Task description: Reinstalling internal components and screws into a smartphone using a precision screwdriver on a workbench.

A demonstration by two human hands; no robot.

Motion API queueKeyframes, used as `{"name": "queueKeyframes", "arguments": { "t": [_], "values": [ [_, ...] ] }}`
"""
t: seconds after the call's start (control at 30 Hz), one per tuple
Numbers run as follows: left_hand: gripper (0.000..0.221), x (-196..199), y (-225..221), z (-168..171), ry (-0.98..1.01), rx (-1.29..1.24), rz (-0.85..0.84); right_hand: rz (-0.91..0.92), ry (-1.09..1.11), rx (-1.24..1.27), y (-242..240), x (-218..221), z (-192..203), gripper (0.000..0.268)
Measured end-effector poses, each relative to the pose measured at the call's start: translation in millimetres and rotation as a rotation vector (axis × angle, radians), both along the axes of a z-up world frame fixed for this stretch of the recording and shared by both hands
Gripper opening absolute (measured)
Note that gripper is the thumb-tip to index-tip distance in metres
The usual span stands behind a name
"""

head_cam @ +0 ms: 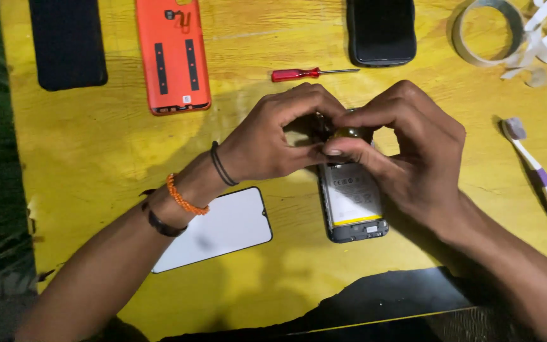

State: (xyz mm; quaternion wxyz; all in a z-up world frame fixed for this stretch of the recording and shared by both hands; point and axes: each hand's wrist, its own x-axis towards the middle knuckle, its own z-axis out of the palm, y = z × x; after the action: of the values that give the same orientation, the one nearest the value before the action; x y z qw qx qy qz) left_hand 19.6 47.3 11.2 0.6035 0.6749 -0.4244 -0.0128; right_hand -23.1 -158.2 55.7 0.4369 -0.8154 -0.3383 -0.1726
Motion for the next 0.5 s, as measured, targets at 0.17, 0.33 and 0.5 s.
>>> {"name": "queueKeyframes", "arguments": {
  "t": [0.17, 0.33, 0.5],
  "values": [
    [0.015, 2, -1, -9, -0.004, -0.038, 0.011, -0.002, 0.000, -0.014, -2, 0, 0, 0.028],
    [0.016, 2, 1, -1, -0.045, 0.021, -0.048, 0.033, 0.095, -0.016, -1, -2, 10, 0.020],
    [0.028, -2, 1, -1, 0.014, 0.040, 0.008, -0.019, 0.058, 0.020, -5, 2, -2, 0.025]
  ]
}}
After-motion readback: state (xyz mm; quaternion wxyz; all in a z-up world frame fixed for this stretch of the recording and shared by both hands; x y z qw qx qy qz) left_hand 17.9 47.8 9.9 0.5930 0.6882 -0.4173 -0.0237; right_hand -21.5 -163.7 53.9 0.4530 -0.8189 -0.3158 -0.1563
